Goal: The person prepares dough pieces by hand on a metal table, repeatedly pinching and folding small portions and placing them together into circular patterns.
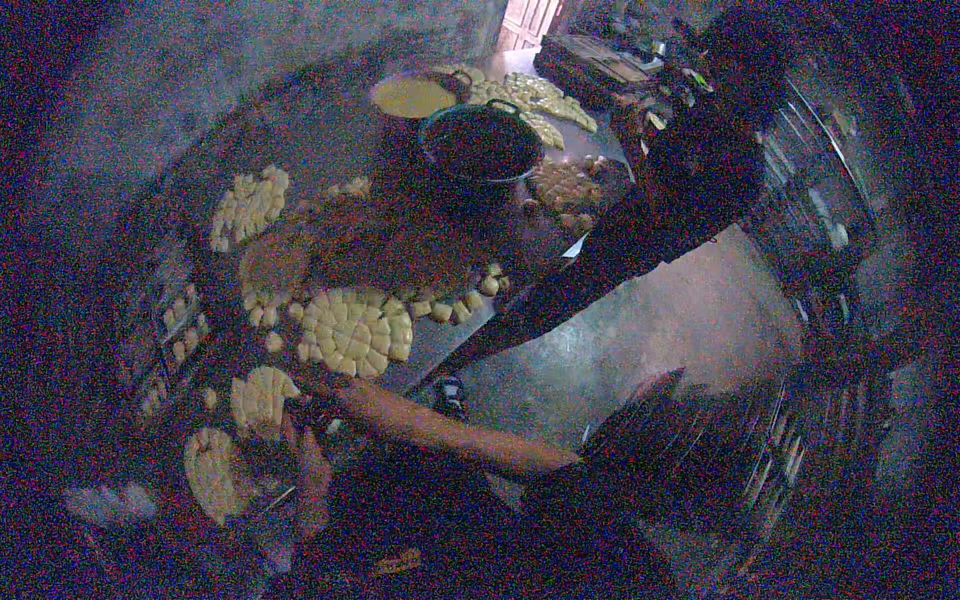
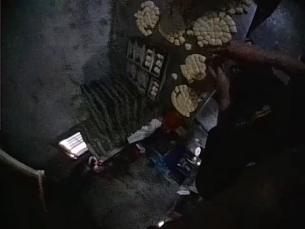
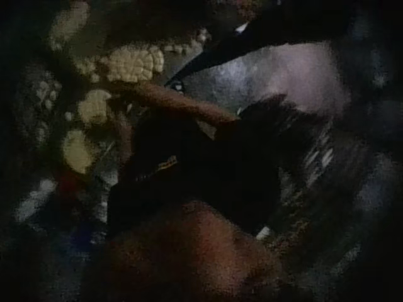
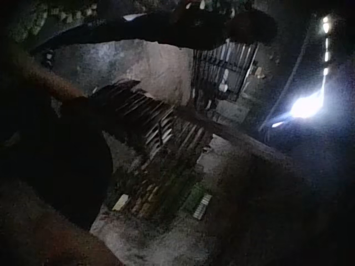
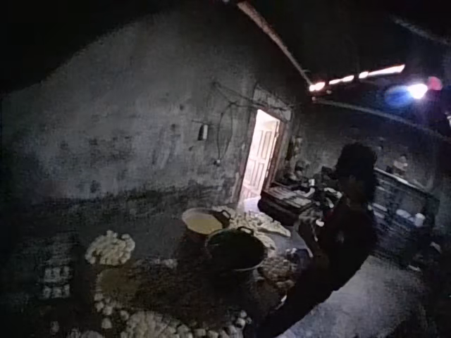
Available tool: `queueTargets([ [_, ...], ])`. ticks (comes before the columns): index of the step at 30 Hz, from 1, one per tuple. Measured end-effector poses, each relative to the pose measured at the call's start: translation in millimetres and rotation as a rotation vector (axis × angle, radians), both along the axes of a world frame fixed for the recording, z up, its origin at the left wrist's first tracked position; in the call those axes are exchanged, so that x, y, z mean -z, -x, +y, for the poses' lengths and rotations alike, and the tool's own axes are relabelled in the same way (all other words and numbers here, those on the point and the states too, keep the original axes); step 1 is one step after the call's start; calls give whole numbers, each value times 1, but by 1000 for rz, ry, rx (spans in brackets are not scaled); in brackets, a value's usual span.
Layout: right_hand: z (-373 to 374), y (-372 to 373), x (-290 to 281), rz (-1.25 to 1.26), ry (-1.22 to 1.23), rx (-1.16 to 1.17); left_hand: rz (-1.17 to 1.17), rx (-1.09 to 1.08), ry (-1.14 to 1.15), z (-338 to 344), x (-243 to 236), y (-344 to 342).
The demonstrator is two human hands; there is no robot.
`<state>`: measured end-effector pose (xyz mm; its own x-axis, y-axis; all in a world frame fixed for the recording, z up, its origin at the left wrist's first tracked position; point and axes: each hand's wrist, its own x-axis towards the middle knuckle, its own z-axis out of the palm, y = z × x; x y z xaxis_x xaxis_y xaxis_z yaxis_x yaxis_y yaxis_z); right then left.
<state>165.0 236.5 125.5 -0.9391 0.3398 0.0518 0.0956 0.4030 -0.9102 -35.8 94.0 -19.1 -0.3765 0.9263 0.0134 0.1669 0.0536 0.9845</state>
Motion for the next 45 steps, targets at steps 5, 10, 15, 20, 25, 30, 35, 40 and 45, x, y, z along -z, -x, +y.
queueTargets([
  [5, -30, 6, 8, -10, -398, 62, -437, 141, 44, -8, -24, 22],
  [10, -29, 13, 50, -72, -81, 185, -888, -73, -84, -16, -21, 13],
  [15, -4, 28, 38, -47, 501, 241, -25, 39, -47, -6, -72, 1],
  [20, 12, 4, -6, -82, 19, 376, -138, -115, 36, 20, -91, -24],
  [25, 17, -34, 47, -232, -426, 245, -440, -123, 162, 16, -109, -53],
  [30, 48, -12, 10, -64, -156, 79, -1155, 16, 59, 35, -99, -36],
  [35, 66, -22, 18, -63, 343, 68, -950, -206, 171, 44, -79, -85],
  [40, 77, -19, 33, -22, -260, -143, -180, -58, 196, 39, -88, -94],
  [45, 38, 0, 34, 160, -321, -253, -214, -218, 176, -31, 47, -99],
])
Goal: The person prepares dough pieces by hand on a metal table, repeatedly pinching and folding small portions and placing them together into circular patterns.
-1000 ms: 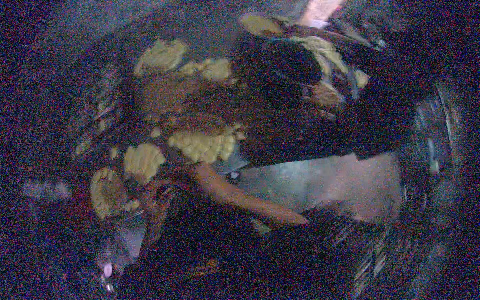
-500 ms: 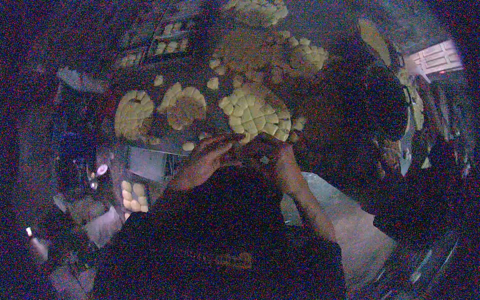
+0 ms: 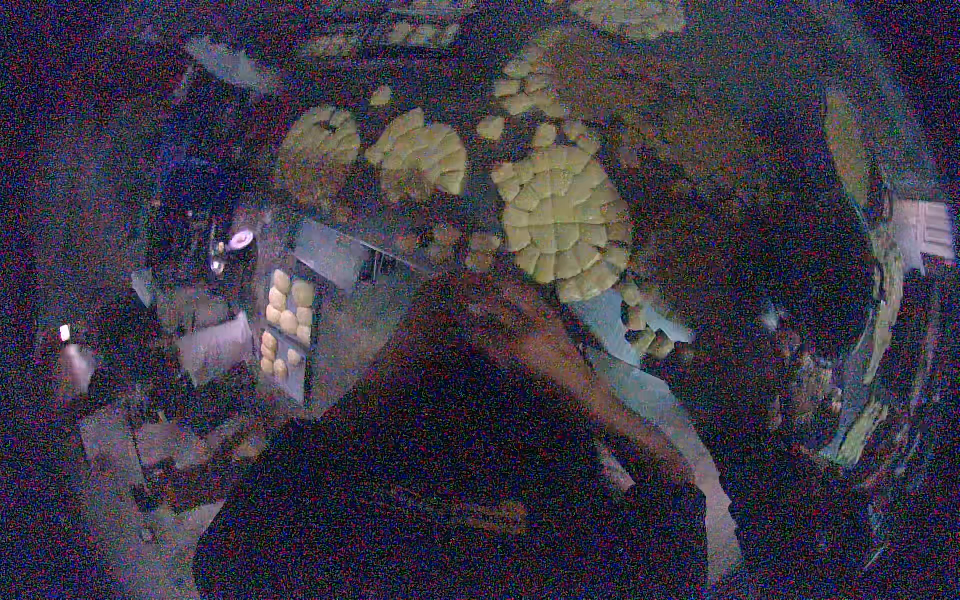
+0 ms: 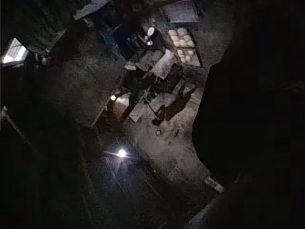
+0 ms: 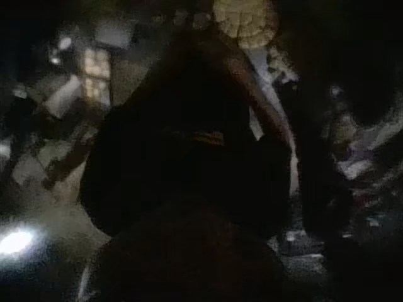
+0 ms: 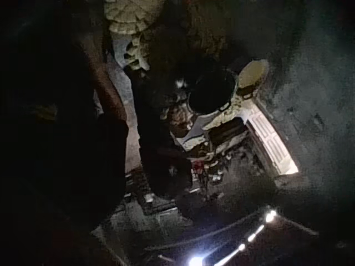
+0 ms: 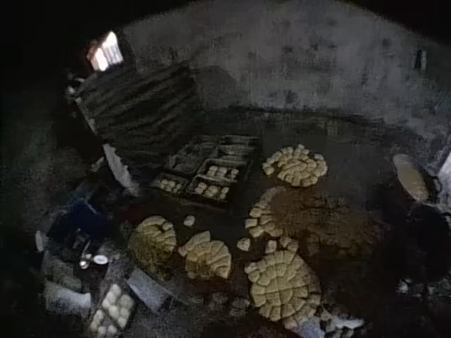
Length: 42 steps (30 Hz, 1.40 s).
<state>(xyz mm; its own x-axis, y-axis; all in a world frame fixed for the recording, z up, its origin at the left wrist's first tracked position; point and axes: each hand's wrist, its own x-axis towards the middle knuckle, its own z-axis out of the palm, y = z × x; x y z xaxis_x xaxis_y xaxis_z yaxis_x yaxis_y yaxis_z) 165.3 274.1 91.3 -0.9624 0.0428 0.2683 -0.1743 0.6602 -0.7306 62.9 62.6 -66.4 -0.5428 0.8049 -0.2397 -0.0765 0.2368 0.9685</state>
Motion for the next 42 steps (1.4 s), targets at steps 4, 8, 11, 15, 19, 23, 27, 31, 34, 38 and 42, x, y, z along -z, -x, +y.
queueTargets([
  [4, -28, 10, 60, -28, -325, -197, 477, -205, 291, -32, 3, -11],
  [8, -20, 98, 88, -412, 160, -249, 191, -404, 232, -15, -62, 35],
  [11, -30, 157, 104, -374, 333, -228, 210, -413, 213, -50, -44, 73],
  [15, -49, 181, 148, -197, -9, -11, 439, -298, 375, -64, -79, 106],
  [19, -48, 180, 151, -140, -54, -50, 780, -228, 206, -40, -82, 122],
  [23, -31, 161, 116, -228, -116, 10, 730, -42, -28, -31, -35, 141],
  [27, -23, 134, 50, -134, -286, -29, 46, 223, 159, -19, -61, 167],
  [31, -30, 99, 130, -243, -598, -31, 488, 302, 8, -27, -66, 185],
  [34, -26, 81, 191, -15, -757, 52, 604, 256, 23, -32, -90, 200],
  [38, -48, 89, 188, -2, -765, 59, 405, 43, 133, -79, -117, 217],
  [42, -57, 139, 124, -4, -621, -167, 429, -256, 192, -140, -113, 230],
])
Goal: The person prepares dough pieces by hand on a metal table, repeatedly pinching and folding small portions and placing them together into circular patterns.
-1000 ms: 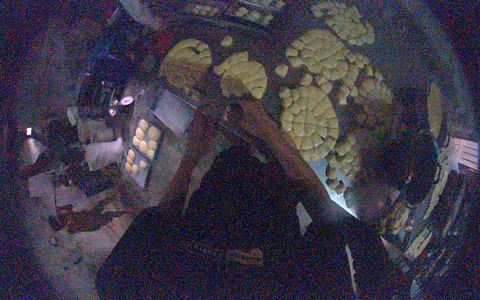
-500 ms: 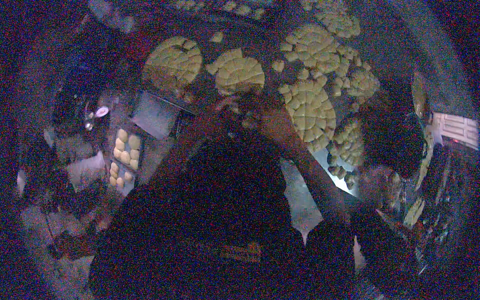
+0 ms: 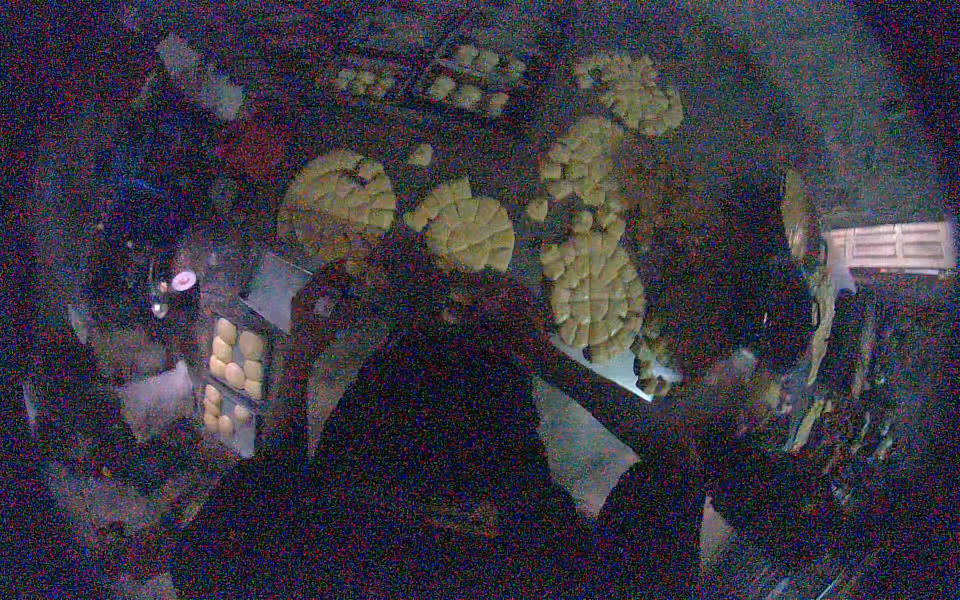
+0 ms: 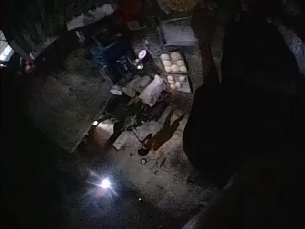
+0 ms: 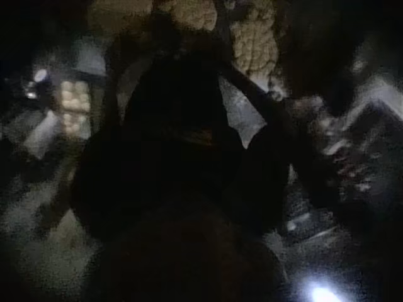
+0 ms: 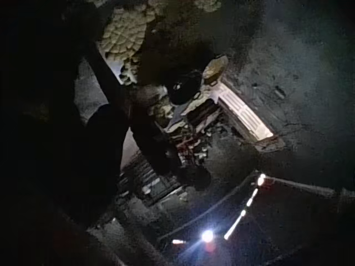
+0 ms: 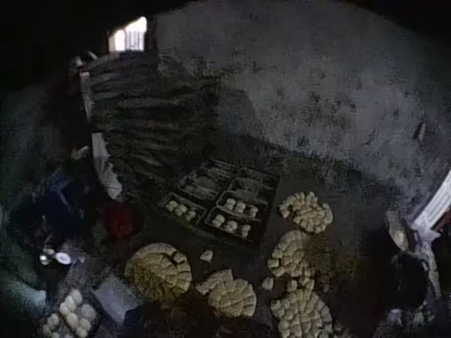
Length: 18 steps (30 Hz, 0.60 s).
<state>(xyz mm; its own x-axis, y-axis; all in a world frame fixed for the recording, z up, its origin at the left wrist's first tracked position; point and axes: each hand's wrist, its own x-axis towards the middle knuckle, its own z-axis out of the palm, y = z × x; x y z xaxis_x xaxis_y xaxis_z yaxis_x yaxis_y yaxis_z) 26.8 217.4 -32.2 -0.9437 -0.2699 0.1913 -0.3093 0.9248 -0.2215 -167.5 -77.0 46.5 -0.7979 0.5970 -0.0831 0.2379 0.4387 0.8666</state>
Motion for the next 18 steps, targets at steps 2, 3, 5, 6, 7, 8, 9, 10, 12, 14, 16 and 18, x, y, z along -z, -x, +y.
queueTargets([
  [2, 3, 17, -33, -46, 76, -31, -7, -162, -77, -28, 9, -4],
  [3, 8, 20, -36, -89, 93, -10, 28, -232, -26, -45, 22, -4],
  [5, 15, 20, -35, -177, 124, 28, 90, -379, 77, -82, 71, -9],
  [6, 17, 21, -30, -218, 145, 42, 49, -467, 23, -102, 96, -20],
  [7, 21, 19, -22, -262, 165, 61, 4, -550, -34, -120, 121, -31],
  [8, 24, 17, -14, -304, 185, 80, -43, -515, 321, -140, 142, -35],
  [9, 46, 10, 20, -206, 203, 37, -88, -428, 673, -161, 158, -43],
  [10, 59, 26, 17, -309, 357, -57, -145, -408, 833, -183, 175, -64],
  [12, 86, 52, -1, -487, 584, -124, -260, -525, 784, -199, 187, -88],
  [14, 103, 118, -36, -531, 587, -95, -354, -798, 523, -212, 197, -124],
  [16, 122, 201, -67, -528, 541, -54, -412, -913, 418, -214, 195, -146],
  [18, 140, 284, -89, -511, 472, -17, -462, -955, 410, -211, 191, -165],
])
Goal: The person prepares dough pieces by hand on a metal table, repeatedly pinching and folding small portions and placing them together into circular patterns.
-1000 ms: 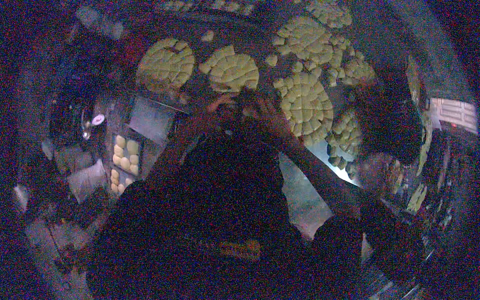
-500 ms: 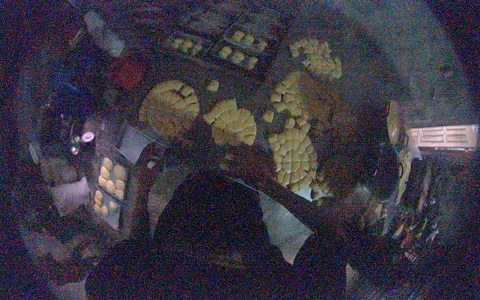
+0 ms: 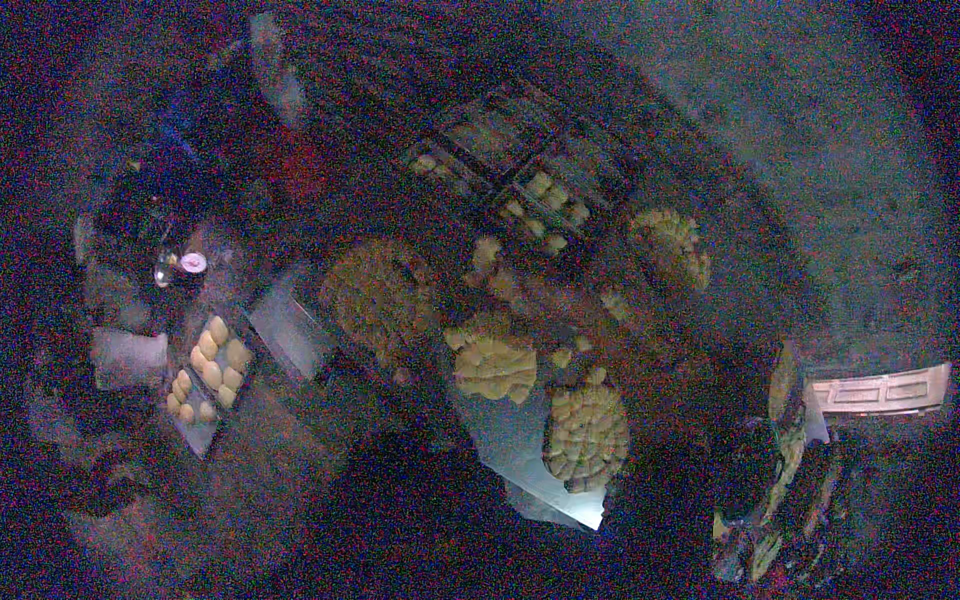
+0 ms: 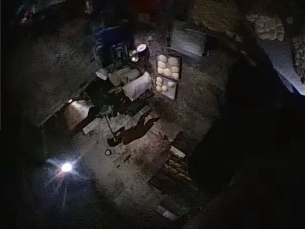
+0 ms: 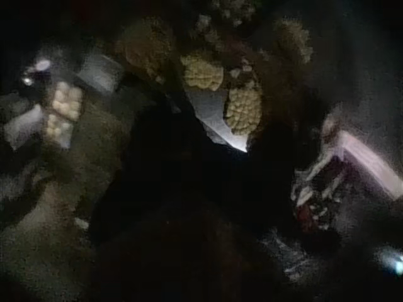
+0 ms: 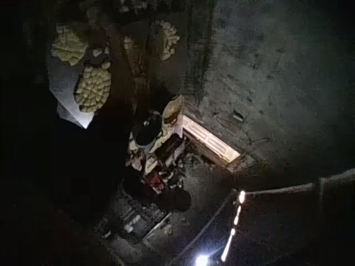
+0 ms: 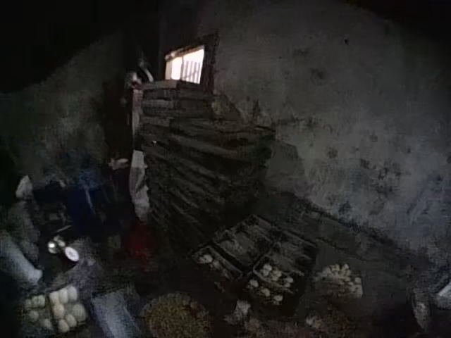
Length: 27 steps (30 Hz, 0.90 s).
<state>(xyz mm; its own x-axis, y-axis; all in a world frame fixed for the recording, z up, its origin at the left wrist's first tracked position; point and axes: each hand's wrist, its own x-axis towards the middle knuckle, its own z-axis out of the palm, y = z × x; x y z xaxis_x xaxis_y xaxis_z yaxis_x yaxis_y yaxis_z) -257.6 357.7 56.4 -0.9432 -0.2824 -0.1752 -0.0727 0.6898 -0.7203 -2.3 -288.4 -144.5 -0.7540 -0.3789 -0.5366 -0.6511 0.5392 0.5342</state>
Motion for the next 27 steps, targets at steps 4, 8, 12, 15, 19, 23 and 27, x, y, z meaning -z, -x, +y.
queueTargets([
  [4, 9, 188, 5, -91, -177, -47, -54, -109, -15, 6, -10, -29],
  [8, 76, 323, 76, -124, -145, 20, -99, -95, -47, 18, -8, -18],
  [12, 65, 375, 128, 285, -108, 33, -119, -150, -66, 20, 0, -23],
  [15, 34, 372, 129, 327, -275, -10, -143, -200, -52, 16, -10, -36],
  [19, 53, 358, 117, 359, -394, -67, -160, -208, -60, 17, -11, -36],
  [23, 90, 344, 127, 459, -515, -104, -166, -184, -75, 18, -6, -27],
  [27, 127, 324, 128, 812, -640, -198, -153, -131, -114, 22, 6, -9],
])
